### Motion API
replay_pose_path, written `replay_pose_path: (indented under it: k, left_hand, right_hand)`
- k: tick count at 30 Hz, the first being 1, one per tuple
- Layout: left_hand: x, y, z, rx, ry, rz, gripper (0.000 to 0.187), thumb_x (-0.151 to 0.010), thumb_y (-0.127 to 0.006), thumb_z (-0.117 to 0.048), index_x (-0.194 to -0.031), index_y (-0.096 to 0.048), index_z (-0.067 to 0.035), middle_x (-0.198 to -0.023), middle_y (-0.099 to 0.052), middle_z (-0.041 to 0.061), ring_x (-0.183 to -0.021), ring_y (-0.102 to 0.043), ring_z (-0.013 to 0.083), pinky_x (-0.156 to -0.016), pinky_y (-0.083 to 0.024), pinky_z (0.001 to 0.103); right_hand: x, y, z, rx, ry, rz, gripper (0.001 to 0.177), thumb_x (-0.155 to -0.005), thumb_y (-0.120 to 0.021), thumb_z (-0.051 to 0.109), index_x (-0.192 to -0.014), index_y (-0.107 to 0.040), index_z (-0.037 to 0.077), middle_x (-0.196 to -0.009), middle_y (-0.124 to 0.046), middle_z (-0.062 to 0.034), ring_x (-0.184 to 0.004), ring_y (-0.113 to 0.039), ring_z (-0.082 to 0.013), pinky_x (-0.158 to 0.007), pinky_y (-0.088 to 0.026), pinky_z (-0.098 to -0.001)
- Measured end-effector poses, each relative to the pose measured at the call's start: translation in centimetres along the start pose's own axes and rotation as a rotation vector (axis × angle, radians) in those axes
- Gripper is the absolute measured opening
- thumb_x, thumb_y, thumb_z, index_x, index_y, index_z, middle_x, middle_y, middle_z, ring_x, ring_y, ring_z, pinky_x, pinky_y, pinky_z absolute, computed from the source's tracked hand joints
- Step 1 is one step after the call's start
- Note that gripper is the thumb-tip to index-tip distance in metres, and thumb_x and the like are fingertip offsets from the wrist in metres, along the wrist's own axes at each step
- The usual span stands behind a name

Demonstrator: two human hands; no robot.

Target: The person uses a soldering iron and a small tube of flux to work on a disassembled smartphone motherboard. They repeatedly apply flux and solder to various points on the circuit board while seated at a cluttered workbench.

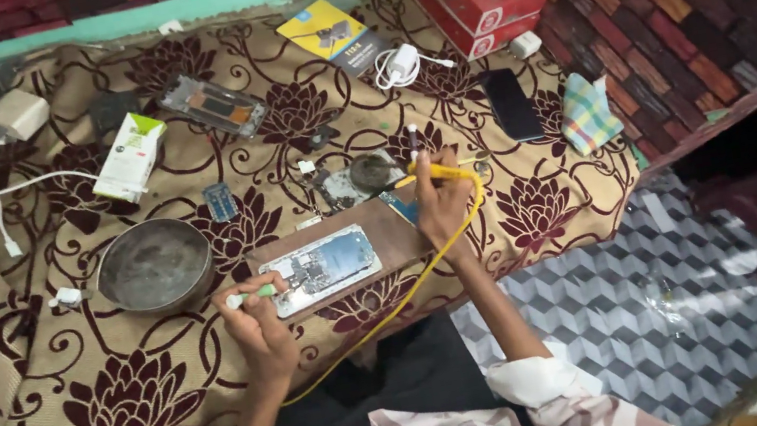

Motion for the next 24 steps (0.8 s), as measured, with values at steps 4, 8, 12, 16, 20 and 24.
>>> replay_pose_path:
  k: [4, 8, 12, 16, 20, 24]
  left_hand:
    - [0.1, -0.1, -0.6, -0.01, -0.024, -0.001, 0.023, -0.113, -0.035, -0.026, -0.112, -0.036, -0.003, -0.099, -0.067, 0.017, -0.071, -0.05, 0.0111, -0.07, -0.045, 0.029]
    - [0.5, 0.1, -0.5, 0.039, -0.027, 0.019, 0.023, -0.115, -0.034, -0.027, -0.113, -0.034, -0.004, -0.101, -0.066, 0.017, -0.087, -0.059, 0.0158, -0.084, -0.05, 0.032]
    - [0.8, -0.3, 0.6, 0.09, 0.057, 0.012, 0.025, -0.114, -0.036, -0.029, -0.113, -0.034, -0.004, -0.103, -0.067, 0.018, -0.082, -0.054, 0.0152, -0.079, -0.047, 0.031]
    - [1.4, 0.2, 0.9, 0.069, 0.024, -0.01, 0.028, -0.116, -0.036, -0.031, -0.116, -0.035, -0.004, -0.103, -0.066, 0.018, -0.082, -0.052, 0.014, -0.081, -0.045, 0.03]
    - [0.3, 0.0, 0.5, 0.072, 0.077, 0.005, 0.03, -0.111, -0.038, -0.034, -0.113, -0.036, -0.004, -0.097, -0.066, 0.017, -0.066, -0.046, 0.0097, -0.062, -0.042, 0.028]
    - [0.8, 0.0, 0.2, 0.006, -0.012, 0.012, 0.027, -0.115, -0.035, -0.032, -0.113, -0.035, -0.004, -0.101, -0.067, 0.016, -0.075, -0.051, 0.0112, -0.073, -0.046, 0.03]
  right_hand:
    - [-0.1, -0.3, 0.0, -0.064, 0.055, -0.009, 0.026, -0.11, -0.057, 0.019, -0.092, -0.057, 0.001, -0.076, -0.062, -0.0032, -0.065, -0.054, -0.0104, -0.055, -0.043, -0.029]
    - [0.6, -0.1, 0.6, -0.015, -0.044, 0.014, 0.026, -0.107, -0.057, 0.021, -0.089, -0.058, 0.002, -0.07, -0.062, -0.0005, -0.058, -0.054, -0.0075, -0.05, -0.043, -0.0242]
    - [0.8, 1.2, 1.3, -0.157, -0.305, -0.034, 0.025, -0.107, -0.061, 0.019, -0.091, -0.061, 0.0, -0.069, -0.059, -0.0046, -0.054, -0.052, -0.0106, -0.047, -0.041, -0.0254]
    - [3.2, 2.4, 2.5, -0.472, -0.161, -0.027, 0.019, -0.104, -0.062, 0.014, -0.115, -0.058, -0.001, -0.087, -0.064, -0.0076, -0.066, -0.057, -0.0113, -0.058, -0.049, -0.0251]
    - [5.6, 2.8, 1.5, -0.521, -0.083, 0.023, 0.026, -0.108, -0.061, 0.016, -0.125, -0.057, -0.003, -0.097, -0.064, -0.0096, -0.076, -0.06, -0.0143, -0.067, -0.053, -0.0273]
    - [7.6, 0.9, -2.7, -0.742, -0.283, 0.005, 0.026, -0.109, -0.054, 0.026, -0.114, -0.059, 0.001, -0.073, -0.053, -0.004, -0.054, -0.051, -0.0118, -0.047, -0.041, -0.0236]
Point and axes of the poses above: each hand's wrist, its own x-axis away from the middle knuckle, its own y-axis out of the back of the hand, z = x × y, the point moved 1 cm from there along -x, towards the middle knuckle
